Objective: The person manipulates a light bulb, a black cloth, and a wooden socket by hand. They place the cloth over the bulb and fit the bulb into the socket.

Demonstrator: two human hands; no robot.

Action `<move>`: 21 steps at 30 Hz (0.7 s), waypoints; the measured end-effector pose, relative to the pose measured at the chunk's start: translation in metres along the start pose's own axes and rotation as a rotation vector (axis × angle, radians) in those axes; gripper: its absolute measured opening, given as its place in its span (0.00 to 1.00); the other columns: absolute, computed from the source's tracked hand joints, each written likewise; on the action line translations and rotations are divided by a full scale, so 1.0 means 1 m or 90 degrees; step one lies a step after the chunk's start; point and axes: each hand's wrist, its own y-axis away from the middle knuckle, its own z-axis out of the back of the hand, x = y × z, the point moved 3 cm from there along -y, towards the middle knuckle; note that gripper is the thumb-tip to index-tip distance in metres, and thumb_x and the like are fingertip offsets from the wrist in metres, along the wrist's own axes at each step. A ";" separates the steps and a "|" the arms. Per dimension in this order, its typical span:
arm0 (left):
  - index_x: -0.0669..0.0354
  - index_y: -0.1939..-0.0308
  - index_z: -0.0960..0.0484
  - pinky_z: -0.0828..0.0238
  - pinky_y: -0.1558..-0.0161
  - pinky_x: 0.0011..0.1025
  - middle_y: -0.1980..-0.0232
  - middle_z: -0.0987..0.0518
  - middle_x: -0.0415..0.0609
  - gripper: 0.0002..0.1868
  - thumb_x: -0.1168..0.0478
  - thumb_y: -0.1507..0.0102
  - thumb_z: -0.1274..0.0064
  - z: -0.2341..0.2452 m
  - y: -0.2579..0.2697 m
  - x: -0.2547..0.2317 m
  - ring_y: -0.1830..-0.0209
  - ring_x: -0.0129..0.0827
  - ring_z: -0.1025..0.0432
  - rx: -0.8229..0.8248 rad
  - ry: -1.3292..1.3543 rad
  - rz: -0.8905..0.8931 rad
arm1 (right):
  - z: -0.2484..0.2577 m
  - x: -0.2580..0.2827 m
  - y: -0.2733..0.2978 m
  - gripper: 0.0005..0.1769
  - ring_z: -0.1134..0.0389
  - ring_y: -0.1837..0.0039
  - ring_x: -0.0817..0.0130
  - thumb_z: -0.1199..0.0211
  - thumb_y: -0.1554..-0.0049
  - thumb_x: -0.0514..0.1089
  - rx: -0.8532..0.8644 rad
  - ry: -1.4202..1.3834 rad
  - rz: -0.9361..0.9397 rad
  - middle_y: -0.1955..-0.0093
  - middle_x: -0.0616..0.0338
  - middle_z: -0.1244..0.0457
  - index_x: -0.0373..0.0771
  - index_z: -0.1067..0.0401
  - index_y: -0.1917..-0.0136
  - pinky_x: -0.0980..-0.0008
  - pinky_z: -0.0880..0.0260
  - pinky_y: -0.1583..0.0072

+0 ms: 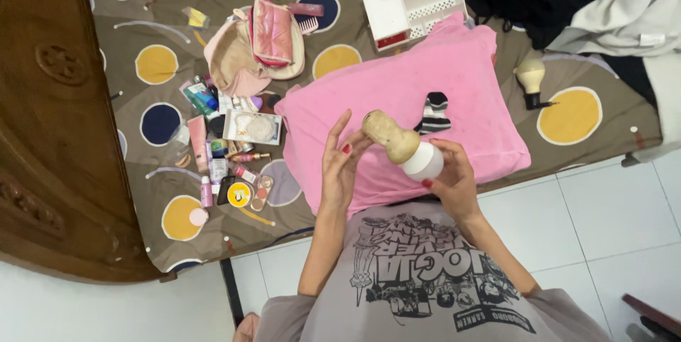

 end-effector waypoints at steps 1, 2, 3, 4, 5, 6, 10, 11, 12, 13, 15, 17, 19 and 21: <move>0.64 0.18 0.47 0.36 0.26 0.40 0.37 0.22 0.61 0.45 0.56 0.35 0.41 -0.005 0.000 0.000 0.33 0.44 0.28 0.014 -0.008 0.001 | 0.005 -0.004 0.003 0.40 0.37 0.32 0.62 0.29 0.48 0.31 -0.021 -0.027 -0.053 0.33 0.51 0.39 0.37 0.41 0.25 0.63 0.35 0.31; 0.63 0.18 0.47 0.37 0.25 0.39 0.36 0.23 0.58 0.46 0.58 0.36 0.41 -0.010 0.001 0.000 0.32 0.42 0.29 0.026 -0.017 0.001 | 0.007 -0.006 0.006 0.40 0.37 0.32 0.61 0.29 0.48 0.35 -0.013 -0.092 -0.074 0.33 0.51 0.39 0.37 0.41 0.26 0.62 0.35 0.31; 0.62 0.18 0.48 0.37 0.25 0.37 0.34 0.24 0.56 0.47 0.59 0.36 0.41 -0.015 0.002 -0.001 0.30 0.40 0.30 0.039 -0.025 0.002 | 0.009 -0.009 0.007 0.40 0.36 0.32 0.61 0.28 0.47 0.38 -0.005 -0.157 -0.095 0.33 0.51 0.39 0.37 0.41 0.26 0.61 0.34 0.31; 0.60 0.18 0.49 0.36 0.28 0.35 0.32 0.24 0.55 0.48 0.61 0.38 0.41 -0.020 0.003 -0.003 0.31 0.39 0.30 0.060 -0.038 0.008 | 0.011 -0.011 0.007 0.40 0.36 0.32 0.60 0.27 0.46 0.42 0.003 -0.222 -0.116 0.33 0.52 0.39 0.37 0.42 0.26 0.60 0.33 0.31; 0.57 0.18 0.50 0.34 0.32 0.33 0.30 0.24 0.54 0.49 0.63 0.40 0.41 -0.024 0.004 -0.003 0.32 0.39 0.30 0.081 -0.050 0.014 | 0.012 -0.012 0.009 0.39 0.35 0.33 0.59 0.28 0.46 0.46 0.010 -0.245 -0.133 0.34 0.51 0.39 0.37 0.41 0.27 0.59 0.32 0.32; 0.55 0.19 0.50 0.33 0.36 0.30 0.29 0.25 0.53 0.51 0.65 0.42 0.41 -0.028 0.004 -0.003 0.32 0.39 0.29 0.103 -0.062 0.019 | 0.013 -0.013 0.010 0.39 0.34 0.35 0.57 0.28 0.46 0.50 0.019 -0.267 -0.148 0.35 0.50 0.38 0.36 0.41 0.28 0.58 0.30 0.34; 0.56 0.17 0.49 0.30 0.38 0.31 0.35 0.23 0.60 0.53 0.77 0.44 0.43 -0.033 0.006 0.003 0.32 0.42 0.28 0.093 -0.081 0.036 | 0.017 -0.016 0.010 0.40 0.32 0.38 0.56 0.30 0.43 0.58 0.036 -0.269 -0.178 0.35 0.49 0.38 0.33 0.40 0.29 0.56 0.28 0.40; 0.57 0.17 0.49 0.29 0.38 0.34 0.35 0.23 0.60 0.54 0.79 0.45 0.43 -0.034 0.005 0.004 0.32 0.43 0.28 0.078 -0.083 0.020 | 0.019 -0.017 0.009 0.40 0.31 0.40 0.55 0.31 0.43 0.59 0.035 -0.259 -0.200 0.37 0.48 0.37 0.33 0.40 0.29 0.55 0.27 0.40; 0.57 0.17 0.49 0.27 0.37 0.36 0.36 0.23 0.60 0.55 0.81 0.46 0.44 -0.035 0.006 0.006 0.32 0.44 0.27 0.063 -0.083 0.010 | 0.021 -0.016 0.009 0.40 0.31 0.41 0.55 0.32 0.43 0.60 0.030 -0.248 -0.224 0.38 0.47 0.37 0.32 0.39 0.30 0.54 0.26 0.41; 0.56 0.17 0.50 0.27 0.34 0.37 0.36 0.22 0.60 0.54 0.81 0.44 0.43 -0.035 0.007 0.007 0.31 0.44 0.27 0.061 -0.090 0.002 | 0.022 -0.015 0.010 0.40 0.30 0.42 0.54 0.33 0.44 0.62 0.024 -0.238 -0.249 0.40 0.46 0.36 0.32 0.39 0.31 0.54 0.26 0.41; 0.53 0.18 0.51 0.28 0.29 0.39 0.36 0.22 0.60 0.52 0.80 0.41 0.42 -0.036 0.008 0.009 0.30 0.44 0.28 0.054 -0.104 -0.019 | 0.024 -0.012 0.008 0.41 0.31 0.40 0.55 0.34 0.43 0.62 0.029 -0.202 -0.243 0.39 0.47 0.37 0.31 0.40 0.30 0.54 0.26 0.40; 0.53 0.18 0.51 0.28 0.31 0.41 0.38 0.22 0.62 0.53 0.79 0.42 0.39 -0.036 0.007 0.012 0.32 0.45 0.27 0.052 -0.122 -0.036 | 0.025 -0.010 0.007 0.40 0.30 0.39 0.54 0.35 0.41 0.61 0.030 -0.222 -0.254 0.38 0.45 0.37 0.30 0.41 0.30 0.53 0.26 0.39; 0.53 0.18 0.50 0.28 0.34 0.41 0.39 0.22 0.63 0.53 0.77 0.42 0.38 -0.032 0.008 0.017 0.34 0.46 0.27 0.009 -0.127 -0.041 | 0.023 -0.007 0.006 0.38 0.28 0.39 0.50 0.36 0.40 0.59 0.023 -0.296 -0.279 0.37 0.40 0.37 0.29 0.42 0.30 0.51 0.24 0.40; 0.53 0.20 0.49 0.28 0.36 0.40 0.37 0.23 0.64 0.51 0.73 0.42 0.37 -0.026 0.007 0.023 0.35 0.45 0.27 -0.066 -0.117 -0.029 | 0.016 -0.008 0.002 0.40 0.29 0.39 0.51 0.36 0.44 0.45 -0.005 -0.093 -0.248 0.32 0.42 0.42 0.36 0.48 0.23 0.53 0.23 0.40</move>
